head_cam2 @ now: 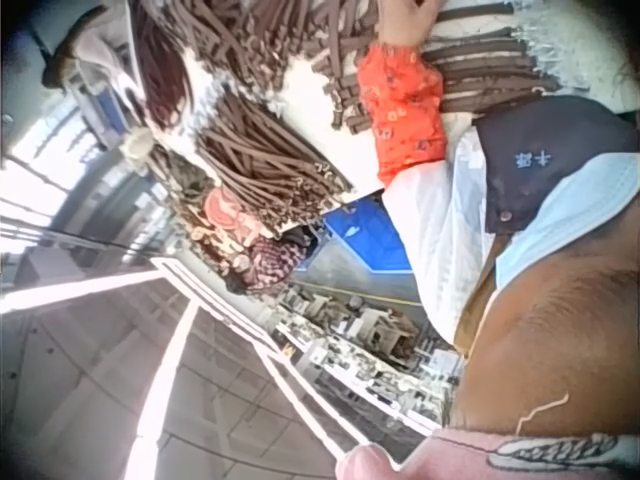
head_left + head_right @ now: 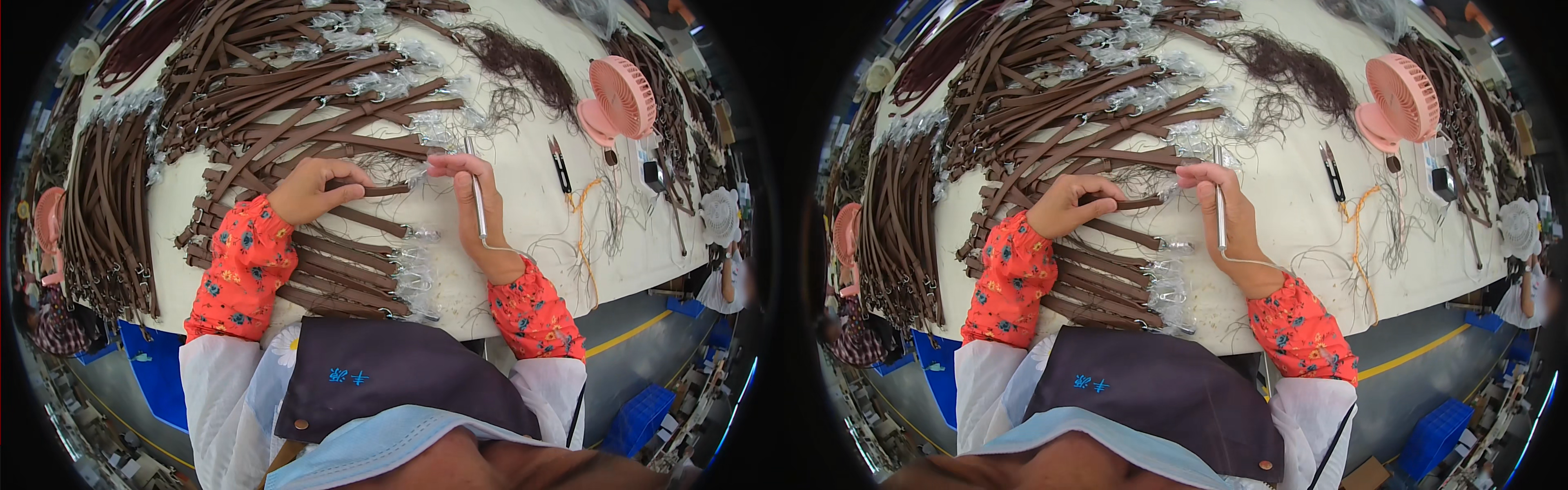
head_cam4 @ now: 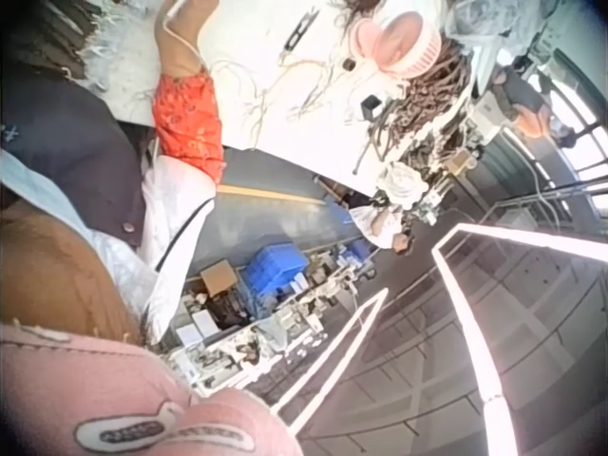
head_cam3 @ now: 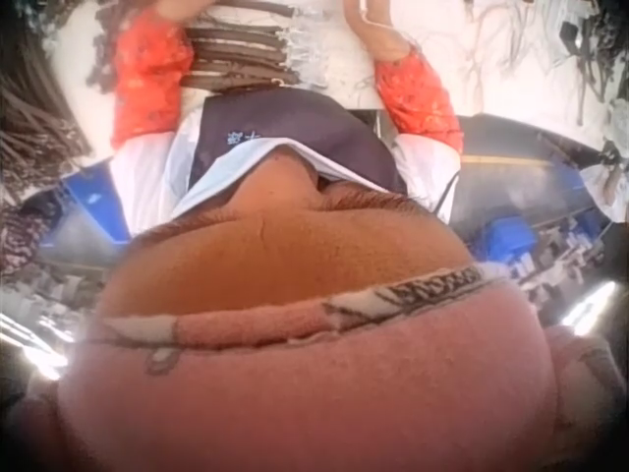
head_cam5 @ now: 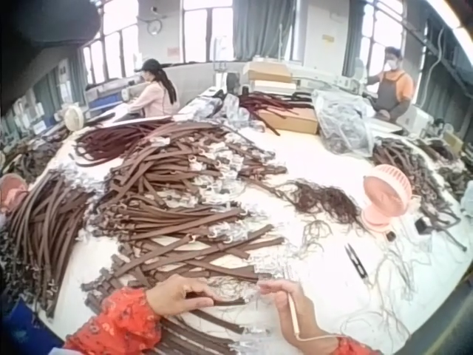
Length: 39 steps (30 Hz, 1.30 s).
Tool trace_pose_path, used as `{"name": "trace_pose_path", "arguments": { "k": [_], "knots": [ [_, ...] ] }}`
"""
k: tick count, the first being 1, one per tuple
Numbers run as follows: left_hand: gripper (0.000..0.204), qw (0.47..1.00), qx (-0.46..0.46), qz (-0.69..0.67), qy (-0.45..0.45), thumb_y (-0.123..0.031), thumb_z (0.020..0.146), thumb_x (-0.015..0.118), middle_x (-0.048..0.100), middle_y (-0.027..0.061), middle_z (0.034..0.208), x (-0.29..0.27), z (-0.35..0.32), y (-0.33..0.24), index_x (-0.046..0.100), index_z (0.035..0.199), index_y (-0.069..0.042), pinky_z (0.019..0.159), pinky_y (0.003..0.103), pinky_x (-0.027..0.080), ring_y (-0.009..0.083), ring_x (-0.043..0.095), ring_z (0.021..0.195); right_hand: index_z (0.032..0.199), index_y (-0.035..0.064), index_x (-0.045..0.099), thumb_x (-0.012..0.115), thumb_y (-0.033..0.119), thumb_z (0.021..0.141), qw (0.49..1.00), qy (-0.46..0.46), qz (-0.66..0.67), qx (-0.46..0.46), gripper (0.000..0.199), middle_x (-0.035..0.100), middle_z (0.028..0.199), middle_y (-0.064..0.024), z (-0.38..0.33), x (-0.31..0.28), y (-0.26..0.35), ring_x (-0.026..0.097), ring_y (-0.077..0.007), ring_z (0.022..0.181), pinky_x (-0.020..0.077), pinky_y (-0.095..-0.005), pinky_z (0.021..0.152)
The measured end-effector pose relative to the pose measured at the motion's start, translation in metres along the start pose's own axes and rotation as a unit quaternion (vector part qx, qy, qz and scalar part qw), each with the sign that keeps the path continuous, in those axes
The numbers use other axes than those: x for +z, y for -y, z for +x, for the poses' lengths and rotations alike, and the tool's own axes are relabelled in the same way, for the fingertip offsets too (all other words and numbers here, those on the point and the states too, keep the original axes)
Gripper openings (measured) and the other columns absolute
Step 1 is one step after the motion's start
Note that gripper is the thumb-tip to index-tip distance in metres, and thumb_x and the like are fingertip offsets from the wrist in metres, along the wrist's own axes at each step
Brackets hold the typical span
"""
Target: The person is using a metal tool to push threads or finish edges on small brown leather/synthetic straps on a workshop table.
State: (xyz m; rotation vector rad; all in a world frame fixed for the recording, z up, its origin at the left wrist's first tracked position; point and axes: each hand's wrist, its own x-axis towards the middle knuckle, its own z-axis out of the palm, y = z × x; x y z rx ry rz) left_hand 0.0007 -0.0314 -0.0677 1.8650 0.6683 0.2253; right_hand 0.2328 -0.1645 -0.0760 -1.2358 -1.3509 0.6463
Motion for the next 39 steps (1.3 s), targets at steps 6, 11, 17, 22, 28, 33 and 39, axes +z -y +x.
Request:
{"name": "trace_pose_path", "arguments": {
  "k": [6, 11, 17, 22, 28, 33, 39],
  "knots": [
    [0.015, 0.994, 0.016, 0.104, 0.002, -0.012, 0.087, 0.065, 0.067, 0.0097, 0.080, 0.004, 0.001, -0.017, 0.067, 0.097, -0.002, 0.071, 0.031, 0.048, 0.0179, 0.063, 0.075, 0.112, 0.0087, 0.060, 0.053, 0.012, 0.097, 0.987, 0.040, -0.096, -0.121, 0.017, 0.066, 0.103, -0.0117, 0.002, 0.001, -0.004, 0.063, -0.0284, 0.098, 0.0476, -0.0369, 0.090],
    [0.014, 0.993, 0.000, 0.111, -0.043, -0.013, 0.086, 0.066, 0.063, 0.0084, 0.083, 0.014, 0.002, -0.009, 0.065, 0.098, -0.005, 0.069, 0.032, 0.046, 0.0169, 0.061, 0.078, 0.111, 0.0107, 0.061, 0.058, 0.012, 0.094, 0.977, 0.115, -0.162, -0.083, 0.018, 0.067, 0.100, -0.0133, -0.001, -0.001, 0.001, 0.062, -0.0324, 0.097, 0.0487, -0.0397, 0.088],
    [0.020, 0.916, 0.208, 0.300, -0.164, -0.006, 0.078, 0.072, 0.055, 0.0073, 0.100, 0.031, 0.003, -0.014, 0.063, 0.096, -0.008, 0.070, 0.031, 0.046, 0.0214, 0.055, 0.086, 0.115, 0.0074, 0.060, 0.055, 0.017, 0.097, 0.994, 0.083, -0.078, 0.006, 0.021, 0.066, 0.101, -0.0130, -0.001, -0.002, 0.001, 0.064, -0.0256, 0.088, 0.0511, -0.0345, 0.077],
    [0.020, 0.984, 0.121, 0.122, -0.055, -0.006, 0.077, 0.073, 0.054, 0.0113, 0.096, 0.037, 0.002, -0.024, 0.061, 0.093, -0.003, 0.072, 0.034, 0.048, 0.0270, 0.057, 0.087, 0.119, 0.0025, 0.057, 0.050, 0.020, 0.101, 0.995, 0.077, 0.049, -0.030, 0.026, 0.064, 0.103, -0.0126, -0.005, -0.003, 0.009, 0.062, -0.0143, 0.082, 0.0493, -0.0259, 0.071],
    [0.018, 0.917, 0.212, 0.315, -0.119, -0.007, 0.076, 0.072, 0.055, 0.0084, 0.089, 0.056, 0.005, -0.020, 0.061, 0.090, -0.003, 0.070, 0.035, 0.049, 0.0275, 0.058, 0.084, 0.122, 0.0009, 0.053, 0.045, 0.021, 0.102, 0.989, 0.111, 0.059, 0.072, 0.029, 0.065, 0.096, -0.0102, -0.008, -0.003, 0.007, 0.061, -0.0120, 0.074, 0.0489, -0.0255, 0.068],
    [0.013, 0.877, 0.259, 0.390, -0.108, -0.006, 0.074, 0.070, 0.056, 0.0068, 0.086, 0.056, 0.003, -0.020, 0.061, 0.085, -0.005, 0.068, 0.037, 0.049, 0.0282, 0.059, 0.082, 0.121, -0.0011, 0.050, 0.040, 0.027, 0.104, 0.984, 0.107, 0.086, 0.117, 0.034, 0.064, 0.093, -0.0136, -0.007, -0.004, 0.007, 0.060, -0.0120, 0.066, 0.0501, -0.0270, 0.070],
    [0.009, 0.955, 0.181, 0.202, -0.118, -0.005, 0.078, 0.067, 0.059, 0.0091, 0.080, 0.047, 0.008, -0.017, 0.062, 0.084, -0.004, 0.064, 0.034, 0.047, 0.0257, 0.059, 0.074, 0.107, -0.0008, 0.059, 0.041, 0.034, 0.103, 0.963, 0.112, 0.169, 0.175, 0.040, 0.064, 0.077, -0.0057, -0.006, -0.006, 0.002, 0.055, -0.0078, 0.057, 0.0426, -0.0206, 0.053]
  ]
}}
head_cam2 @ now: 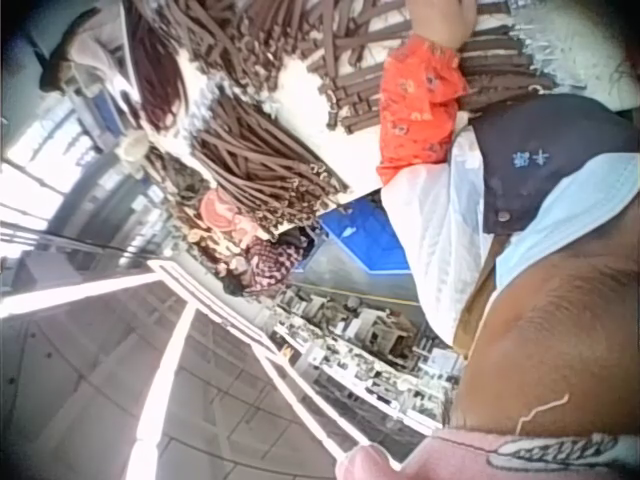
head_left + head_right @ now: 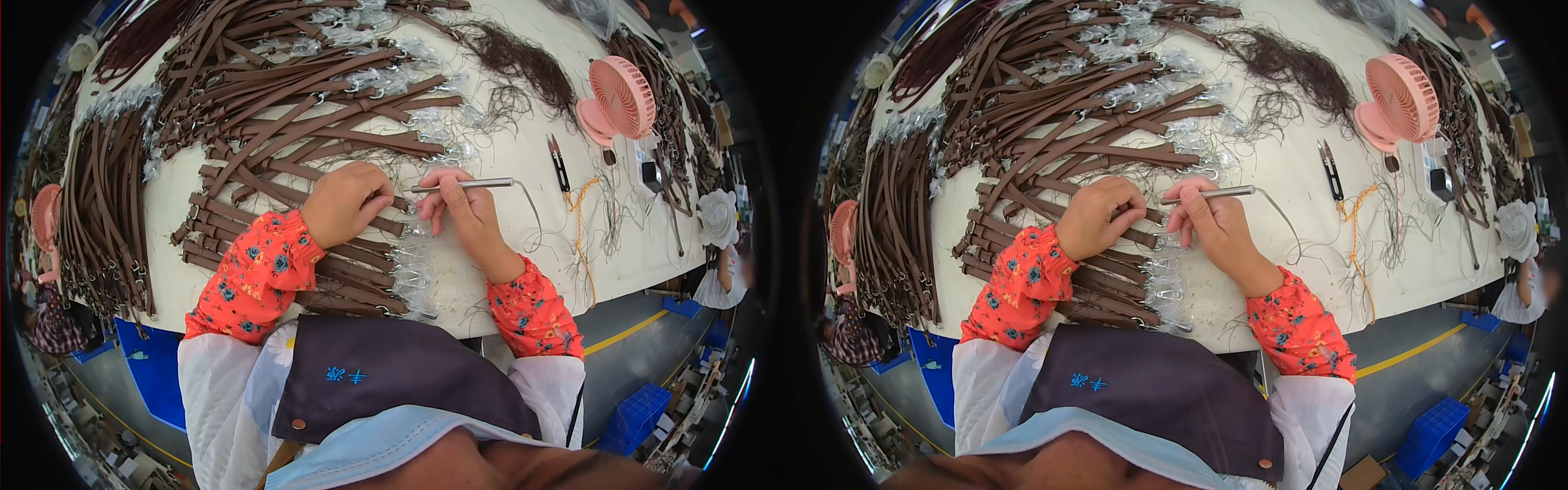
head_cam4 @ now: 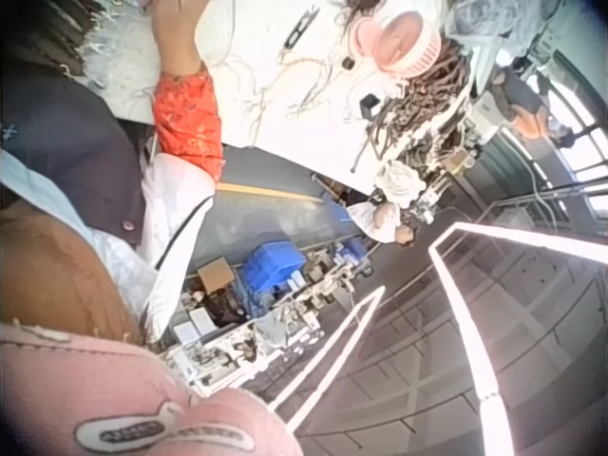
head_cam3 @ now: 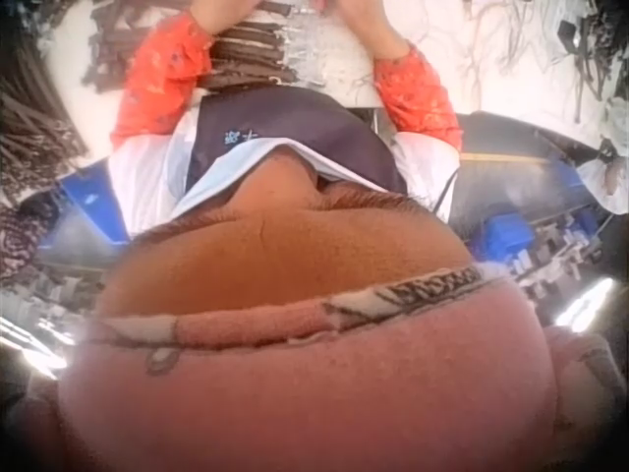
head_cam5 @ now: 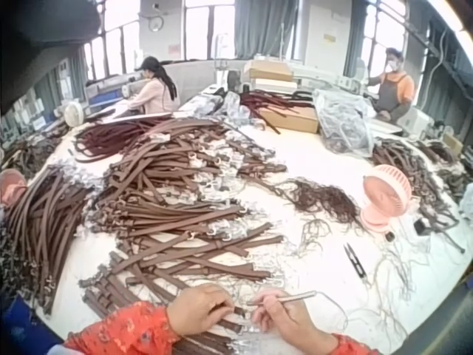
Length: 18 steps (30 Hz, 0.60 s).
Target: The person is using a metal tool to push threads or finish edges on small brown leather/synthetic straps on a workshop table.
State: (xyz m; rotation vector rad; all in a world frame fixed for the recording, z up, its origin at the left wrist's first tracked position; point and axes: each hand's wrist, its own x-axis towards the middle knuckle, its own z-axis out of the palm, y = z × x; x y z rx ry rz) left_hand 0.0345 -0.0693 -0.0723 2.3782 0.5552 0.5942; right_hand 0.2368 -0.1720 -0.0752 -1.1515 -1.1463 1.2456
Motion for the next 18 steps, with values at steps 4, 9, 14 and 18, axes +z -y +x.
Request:
{"name": "trace_pose_path", "arguments": {
  "k": [4, 9, 14, 18],
  "knots": [
    [0.008, 0.996, -0.047, -0.071, 0.002, -0.007, 0.082, 0.066, 0.059, 0.0104, 0.074, -0.0007, 0.0000, 0.0017, 0.062, 0.085, -0.001, 0.062, 0.033, 0.046, 0.0240, 0.057, 0.066, 0.098, -0.0003, 0.062, 0.041, 0.036, 0.103, 0.998, 0.010, -0.052, 0.025, 0.043, 0.062, 0.070, -0.0037, -0.0013, 0.0037, 0.0037, 0.054, -0.0069, 0.054, 0.0421, -0.0205, 0.051],
    [0.009, 0.994, -0.068, -0.082, 0.013, -0.008, 0.083, 0.067, 0.059, 0.0102, 0.075, -0.0033, -0.0014, -0.0004, 0.063, 0.086, -0.001, 0.062, 0.032, 0.046, 0.0228, 0.057, 0.067, 0.095, 0.0000, 0.063, 0.042, 0.036, 0.103, 0.997, 0.027, -0.058, 0.037, 0.043, 0.062, 0.069, -0.0026, -0.0009, 0.0051, 0.0022, 0.053, -0.0063, 0.052, 0.0417, -0.0209, 0.049],
    [0.010, 0.992, -0.080, -0.095, 0.017, -0.009, 0.083, 0.067, 0.059, 0.0098, 0.075, -0.0021, -0.0003, 0.0008, 0.063, 0.087, -0.001, 0.061, 0.032, 0.046, 0.0217, 0.057, 0.066, 0.095, -0.0001, 0.063, 0.042, 0.036, 0.103, 0.997, 0.028, -0.063, 0.040, 0.043, 0.061, 0.068, -0.0028, -0.0002, 0.0045, 0.0028, 0.053, -0.0066, 0.052, 0.0418, -0.0211, 0.049],
    [0.010, 0.991, -0.086, -0.097, 0.021, -0.009, 0.083, 0.067, 0.059, 0.0094, 0.075, -0.0022, -0.0007, 0.0006, 0.063, 0.087, -0.001, 0.061, 0.031, 0.046, 0.0204, 0.057, 0.066, 0.094, -0.0004, 0.064, 0.041, 0.036, 0.103, 0.996, 0.028, -0.077, 0.048, 0.044, 0.061, 0.068, -0.0032, -0.0002, 0.0054, 0.0045, 0.054, -0.0070, 0.051, 0.0421, -0.0215, 0.049]
  ]
}}
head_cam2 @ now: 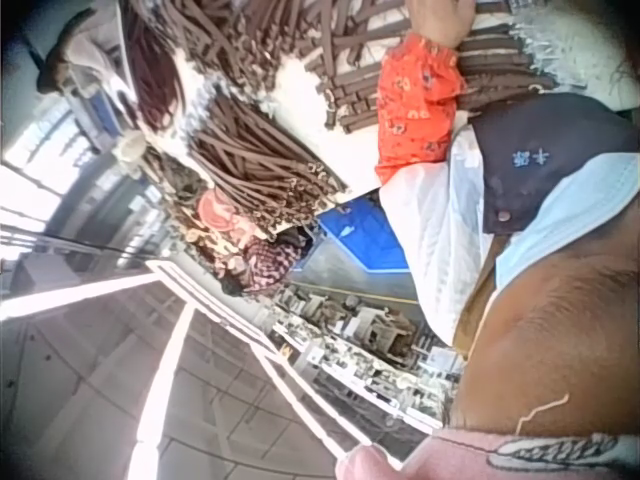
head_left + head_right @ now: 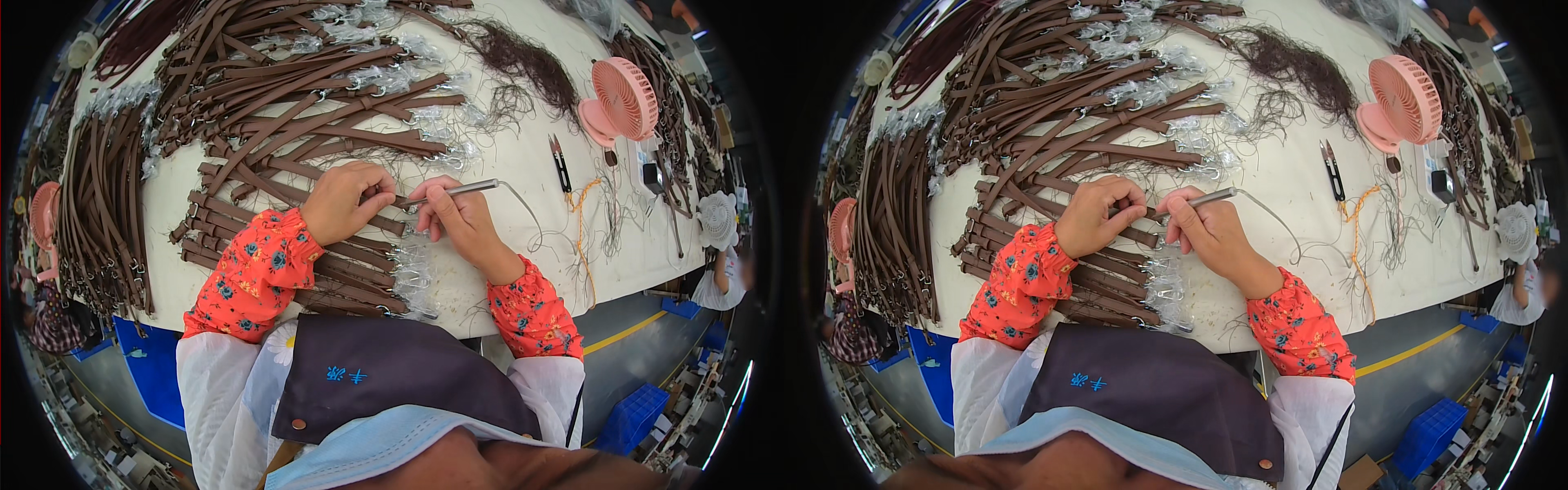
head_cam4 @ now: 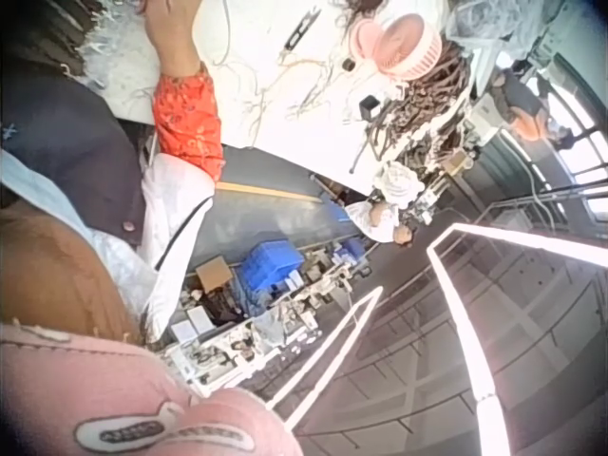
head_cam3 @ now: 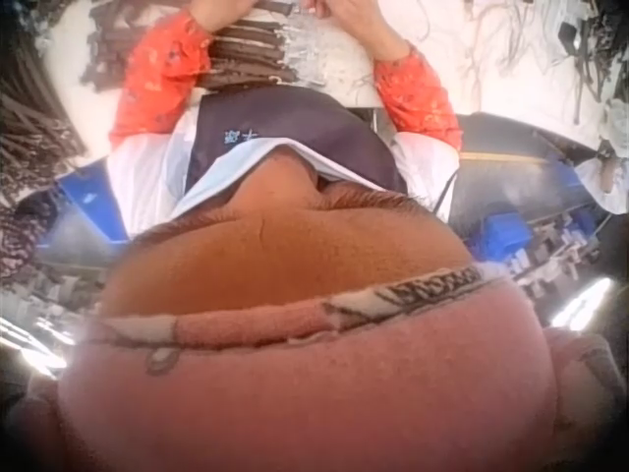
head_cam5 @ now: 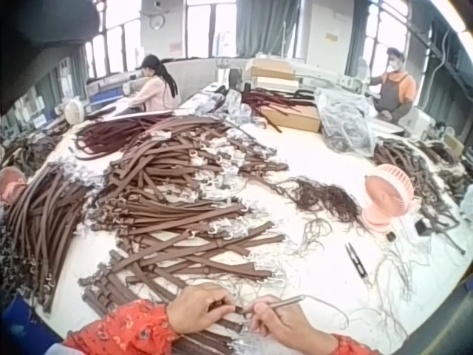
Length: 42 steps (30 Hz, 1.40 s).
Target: The person is using a metal tool to push threads or finish edges on small brown leather/synthetic straps on a workshop table.
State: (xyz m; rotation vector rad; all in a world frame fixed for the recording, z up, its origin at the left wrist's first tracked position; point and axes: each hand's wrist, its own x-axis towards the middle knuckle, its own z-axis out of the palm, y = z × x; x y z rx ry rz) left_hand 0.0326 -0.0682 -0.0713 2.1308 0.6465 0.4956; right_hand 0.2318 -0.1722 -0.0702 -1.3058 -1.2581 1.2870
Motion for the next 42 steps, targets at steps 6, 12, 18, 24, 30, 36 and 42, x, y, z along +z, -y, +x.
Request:
{"name": "trace_pose_path", "arguments": {
  "k": [6, 12, 18, 24, 30, 36, 42],
  "knots": [
    [0.010, 1.000, -0.005, 0.000, 0.001, -0.009, 0.083, 0.067, 0.060, 0.0086, 0.075, -0.001, -0.001, -0.001, 0.064, 0.088, -0.001, 0.062, 0.031, 0.046, 0.0191, 0.057, 0.066, 0.094, -0.0004, 0.064, 0.041, 0.037, 0.103, 1.000, 0.001, 0.000, -0.002, 0.044, 0.061, 0.068, -0.0032, 0.000, 0.001, 0.000, 0.054, -0.0073, 0.051, 0.0422, -0.0215, 0.048],
    [0.010, 1.000, -0.024, -0.019, -0.003, -0.010, 0.083, 0.068, 0.061, 0.0075, 0.077, 0.001, 0.000, 0.001, 0.065, 0.088, -0.001, 0.062, 0.029, 0.046, 0.0163, 0.057, 0.067, 0.096, -0.0001, 0.064, 0.041, 0.037, 0.103, 1.000, -0.007, 0.010, -0.005, 0.044, 0.062, 0.067, -0.0035, 0.000, 0.000, -0.002, 0.054, -0.0070, 0.052, 0.0420, -0.0214, 0.048],
    [0.010, 0.998, -0.047, -0.031, 0.004, -0.010, 0.083, 0.068, 0.060, 0.0056, 0.076, -0.002, 0.000, 0.000, 0.065, 0.088, -0.002, 0.061, 0.028, 0.045, 0.0133, 0.056, 0.067, 0.100, 0.0003, 0.062, 0.041, 0.037, 0.103, 0.999, -0.025, 0.010, -0.017, 0.043, 0.063, 0.067, -0.0037, 0.001, 0.000, -0.002, 0.054, -0.0067, 0.052, 0.0409, -0.0208, 0.048],
    [0.012, 0.999, -0.040, -0.029, 0.000, -0.014, 0.081, 0.068, 0.060, 0.0086, 0.072, -0.002, 0.000, 0.000, 0.065, 0.087, -0.003, 0.060, 0.032, 0.047, 0.0200, 0.059, 0.064, 0.100, 0.0007, 0.062, 0.041, 0.037, 0.103, 1.000, -0.025, 0.006, -0.014, 0.042, 0.063, 0.067, -0.0029, 0.001, 0.000, -0.003, 0.054, -0.0065, 0.052, 0.0399, -0.0209, 0.047],
    [0.012, 0.999, -0.044, -0.032, 0.002, -0.013, 0.081, 0.068, 0.060, 0.0083, 0.073, -0.003, 0.000, -0.001, 0.064, 0.087, -0.003, 0.060, 0.032, 0.047, 0.0196, 0.059, 0.064, 0.100, 0.0011, 0.062, 0.041, 0.037, 0.103, 1.000, -0.021, 0.007, -0.012, 0.041, 0.063, 0.067, -0.0029, 0.001, 0.000, -0.003, 0.054, -0.0064, 0.051, 0.0398, -0.0208, 0.047],
    [0.012, 0.998, -0.043, -0.046, 0.010, -0.014, 0.081, 0.069, 0.061, 0.0075, 0.073, -0.004, -0.001, -0.001, 0.065, 0.085, -0.004, 0.062, 0.032, 0.046, 0.0192, 0.059, 0.066, 0.100, 0.0012, 0.062, 0.041, 0.036, 0.103, 1.000, -0.025, 0.009, -0.014, 0.041, 0.063, 0.066, -0.0029, 0.001, 0.001, -0.003, 0.054, -0.0063, 0.051, 0.0397, -0.0207, 0.047],
    [0.013, 0.982, 0.108, -0.034, 0.153, -0.016, 0.079, 0.075, 0.062, 0.0036, 0.081, -0.015, -0.001, 0.008, 0.066, 0.083, -0.008, 0.080, 0.034, 0.042, 0.0200, 0.056, 0.080, 0.103, 0.0011, 0.061, 0.041, 0.036, 0.103, 0.999, -0.034, 0.033, -0.021, 0.040, 0.062, 0.068, -0.0025, 0.000, 0.000, -0.005, 0.053, -0.0061, 0.052, 0.0392, -0.0207, 0.048]
  ]
}}
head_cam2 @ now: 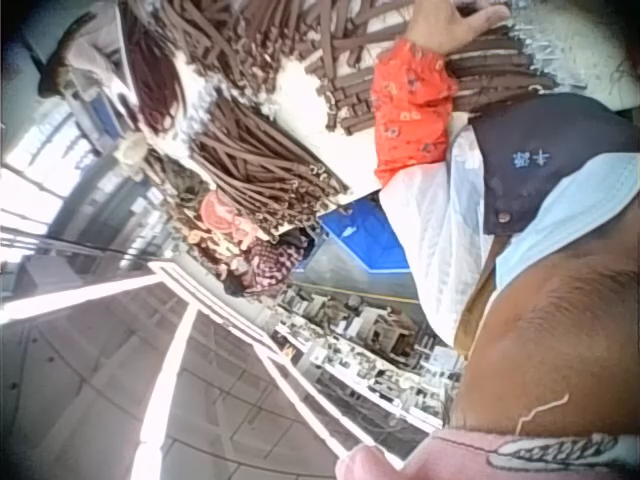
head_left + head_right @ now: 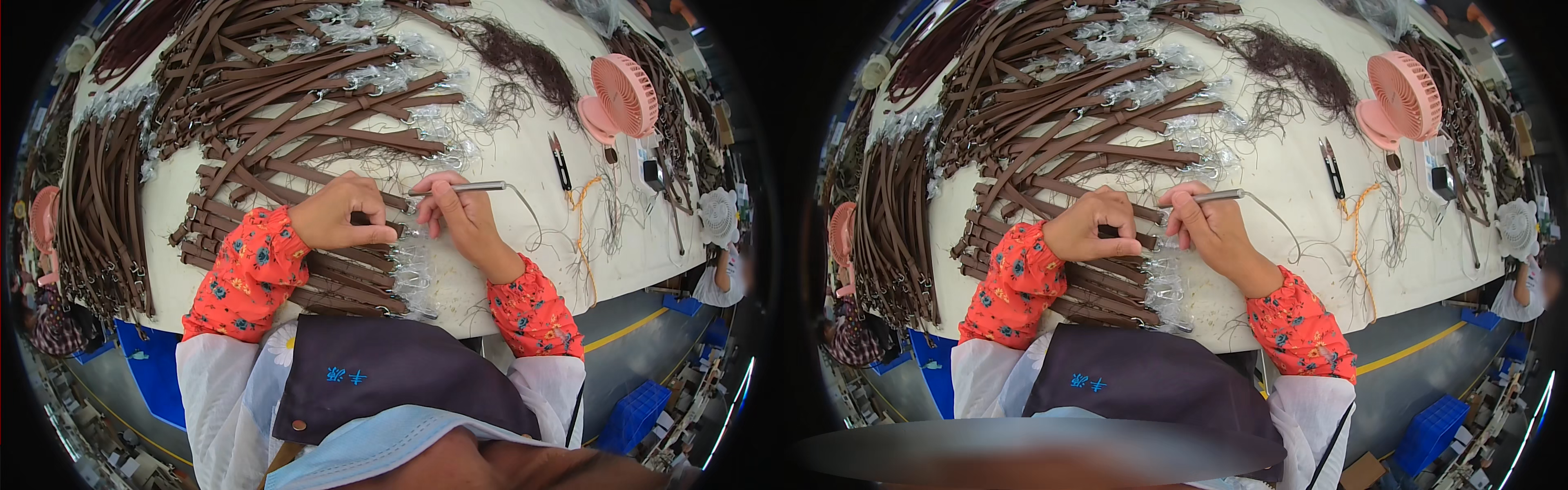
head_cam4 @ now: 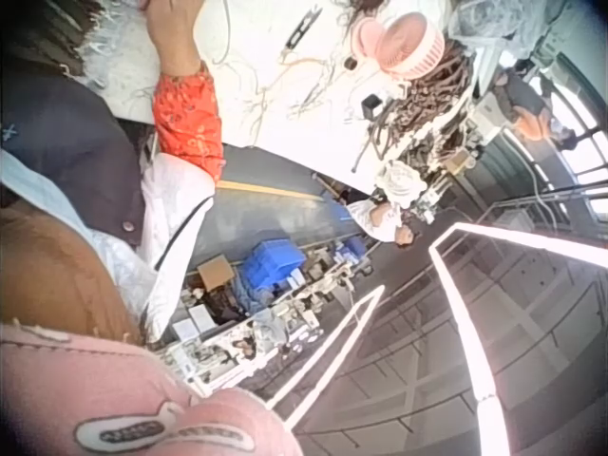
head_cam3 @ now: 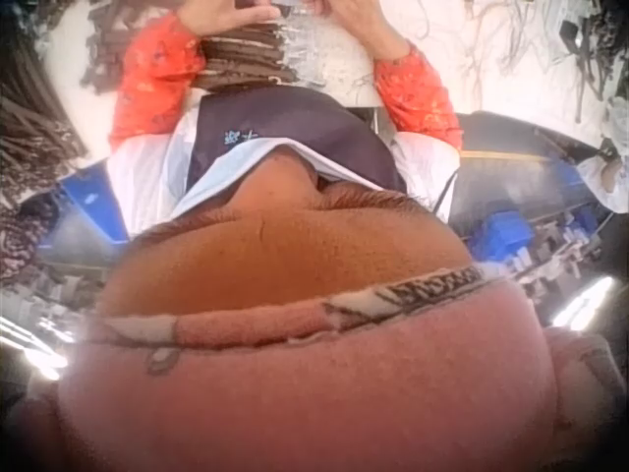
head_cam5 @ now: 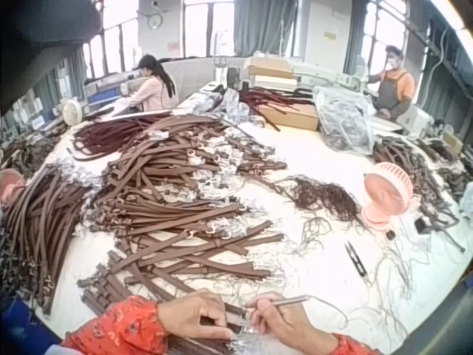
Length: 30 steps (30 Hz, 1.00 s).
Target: The person is using a metal tool to push threads or finish edges on small brown leather/synthetic straps on a workshop table.
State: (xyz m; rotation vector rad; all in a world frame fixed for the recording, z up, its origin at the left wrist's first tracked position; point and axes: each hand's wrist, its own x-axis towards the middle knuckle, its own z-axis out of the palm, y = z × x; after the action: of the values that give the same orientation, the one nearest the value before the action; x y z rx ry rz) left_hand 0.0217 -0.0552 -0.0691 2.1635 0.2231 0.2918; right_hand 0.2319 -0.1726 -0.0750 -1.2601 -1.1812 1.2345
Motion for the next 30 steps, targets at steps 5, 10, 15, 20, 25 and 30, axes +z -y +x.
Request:
{"name": "trace_pose_path", "arguments": {
  "k": [5, 10, 15, 20, 25, 30],
  "knots": [
    [0.015, 0.974, -0.033, 0.158, -0.162, -0.020, 0.078, 0.074, 0.062, 0.0026, 0.088, 0.008, 0.005, -0.006, 0.064, 0.085, -0.011, 0.085, 0.037, 0.040, 0.0248, 0.055, 0.089, 0.109, -0.0019, 0.056, 0.040, 0.035, 0.104, 1.000, 0.010, 0.005, 0.004, 0.040, 0.062, 0.076, -0.0081, -0.001, -0.004, 0.001, 0.055, -0.0101, 0.057, 0.0446, -0.0225, 0.055],
    [0.016, 0.980, -0.034, 0.155, -0.120, -0.013, 0.075, 0.072, 0.061, 0.0040, 0.089, 0.010, 0.002, 0.003, 0.064, 0.088, -0.011, 0.084, 0.039, 0.041, 0.0269, 0.055, 0.091, 0.114, -0.0017, 0.054, 0.040, 0.031, 0.104, 0.998, 0.014, -0.007, -0.063, 0.037, 0.062, 0.085, -0.0099, -0.002, -0.002, -0.002, 0.058, -0.0125, 0.069, 0.0485, -0.0265, 0.068],
    [0.017, 0.988, -0.063, 0.103, -0.098, -0.009, 0.072, 0.073, 0.060, 0.0048, 0.084, 0.008, 0.003, -0.003, 0.062, 0.085, -0.009, 0.081, 0.038, 0.042, 0.0269, 0.056, 0.085, 0.117, 0.0009, 0.055, 0.045, 0.022, 0.103, 0.993, 0.020, -0.014, -0.112, 0.027, 0.063, 0.089, -0.0077, -0.001, -0.001, -0.004, 0.063, -0.0127, 0.081, 0.0501, -0.0257, 0.073],
    [0.018, 0.984, -0.028, 0.136, -0.111, -0.004, 0.071, 0.073, 0.059, 0.0053, 0.081, 0.012, 0.003, -0.003, 0.060, 0.082, -0.007, 0.076, 0.037, 0.044, 0.0262, 0.058, 0.081, 0.118, 0.0012, 0.055, 0.046, 0.021, 0.103, 0.991, 0.014, -0.004, -0.133, 0.027, 0.063, 0.093, -0.0086, 0.000, 0.001, -0.003, 0.063, -0.0133, 0.086, 0.0502, -0.0258, 0.075],
    [0.019, 0.974, -0.051, 0.149, -0.163, 0.001, 0.073, 0.071, 0.057, 0.0061, 0.079, 0.014, 0.006, -0.011, 0.056, 0.082, -0.004, 0.061, 0.032, 0.047, 0.0229, 0.059, 0.069, 0.119, 0.0014, 0.055, 0.046, 0.021, 0.103, 0.990, 0.015, -0.022, -0.141, 0.027, 0.063, 0.094, -0.0083, 0.000, 0.001, -0.002, 0.063, -0.0131, 0.083, 0.0498, -0.0254, 0.073],
    [0.021, 0.977, -0.116, 0.082, -0.159, 0.001, 0.074, 0.073, 0.055, 0.0071, 0.083, 0.012, 0.005, -0.013, 0.058, 0.088, -0.005, 0.059, 0.030, 0.047, 0.0188, 0.060, 0.068, 0.121, -0.0009, 0.050, 0.041, 0.025, 0.104, 0.992, 0.031, -0.066, -0.107, 0.032, 0.063, 0.097, -0.0132, -0.002, -0.002, 0.001, 0.061, -0.0141, 0.075, 0.0503, -0.0294, 0.075]
  ]
}}
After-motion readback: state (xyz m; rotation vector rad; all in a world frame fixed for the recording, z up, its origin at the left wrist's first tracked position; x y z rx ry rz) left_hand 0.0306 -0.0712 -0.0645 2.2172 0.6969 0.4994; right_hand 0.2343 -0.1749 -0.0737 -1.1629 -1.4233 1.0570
